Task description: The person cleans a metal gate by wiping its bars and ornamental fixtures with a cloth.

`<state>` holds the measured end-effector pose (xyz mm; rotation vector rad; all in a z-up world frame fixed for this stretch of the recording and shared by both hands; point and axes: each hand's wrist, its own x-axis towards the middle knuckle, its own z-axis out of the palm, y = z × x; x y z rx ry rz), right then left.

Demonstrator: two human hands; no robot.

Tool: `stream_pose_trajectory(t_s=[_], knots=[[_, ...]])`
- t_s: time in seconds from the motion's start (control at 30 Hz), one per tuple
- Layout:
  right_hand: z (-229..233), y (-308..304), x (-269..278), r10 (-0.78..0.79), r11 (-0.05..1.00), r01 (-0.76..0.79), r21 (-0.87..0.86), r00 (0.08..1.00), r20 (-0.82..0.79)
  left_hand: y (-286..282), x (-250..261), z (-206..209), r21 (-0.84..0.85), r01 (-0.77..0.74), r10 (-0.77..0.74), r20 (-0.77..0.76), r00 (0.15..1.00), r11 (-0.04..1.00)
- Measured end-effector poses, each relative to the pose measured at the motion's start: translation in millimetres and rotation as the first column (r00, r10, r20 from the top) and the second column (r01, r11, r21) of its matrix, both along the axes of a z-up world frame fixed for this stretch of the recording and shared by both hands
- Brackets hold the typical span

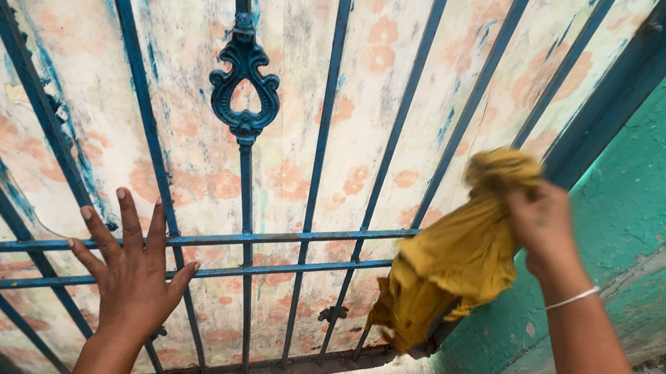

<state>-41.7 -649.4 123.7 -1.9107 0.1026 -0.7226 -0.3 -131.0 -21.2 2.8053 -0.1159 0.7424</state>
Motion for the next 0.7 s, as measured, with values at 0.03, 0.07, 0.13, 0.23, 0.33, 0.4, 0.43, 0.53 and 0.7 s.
stream_pose_trajectory(t_s=[0.03,0.07,0.13,0.23,0.33,0.4,0.43,0.53,0.7], knots=[[19.6,-8.3,-1.8,0.02,0.962,-0.068,0.265,0.983,0.18,0.1,1.6,-1.5,-0.015,0.015,-0.015,0.013,1.0,1.0],[39.8,-13.8,-8.2,-0.026,0.972,-0.052,0.23,0.945,0.326,0.2,3.1,-3.8,-0.015,0.019,-0.019,0.018,1.0,1.0],[88.1,-20.6,-15.3,-0.084,0.945,-0.085,0.315,0.87,0.485,-0.1,7.6,-9.3,-0.007,0.007,-0.007,0.033,0.999,1.0],[149.2,-25.3,-6.6,0.079,0.992,-0.122,0.015,0.726,0.684,2.2,15.0,-19.1,-0.029,0.046,-0.042,0.119,0.992,0.999],[196.5,-28.0,29.5,0.203,0.979,-0.16,-0.127,0.69,0.695,2.0,22.0,-31.1,-0.016,-0.015,0.017,0.155,0.988,1.0],[204.7,-30.5,52.1,0.2,0.979,-0.166,-0.115,0.725,0.659,2.7,29.5,-38.9,-0.024,-0.036,0.039,0.157,0.987,0.999],[201.3,-29.8,64.9,0.287,0.954,-0.256,-0.155,0.628,0.724,3.2,33.0,-42.4,-0.029,-0.058,0.062,0.156,0.986,0.998],[184.7,-29.8,86.6,0.375,0.894,-0.408,-0.186,0.455,0.808,6.5,40.0,-51.8,-0.026,-0.066,0.07,0.172,0.983,0.997],[185.0,-30.8,114.1,0.115,0.987,0.033,-0.158,0.547,0.829,6.5,47.5,-63.4,-0.059,-0.101,0.112,0.227,0.967,0.993]])
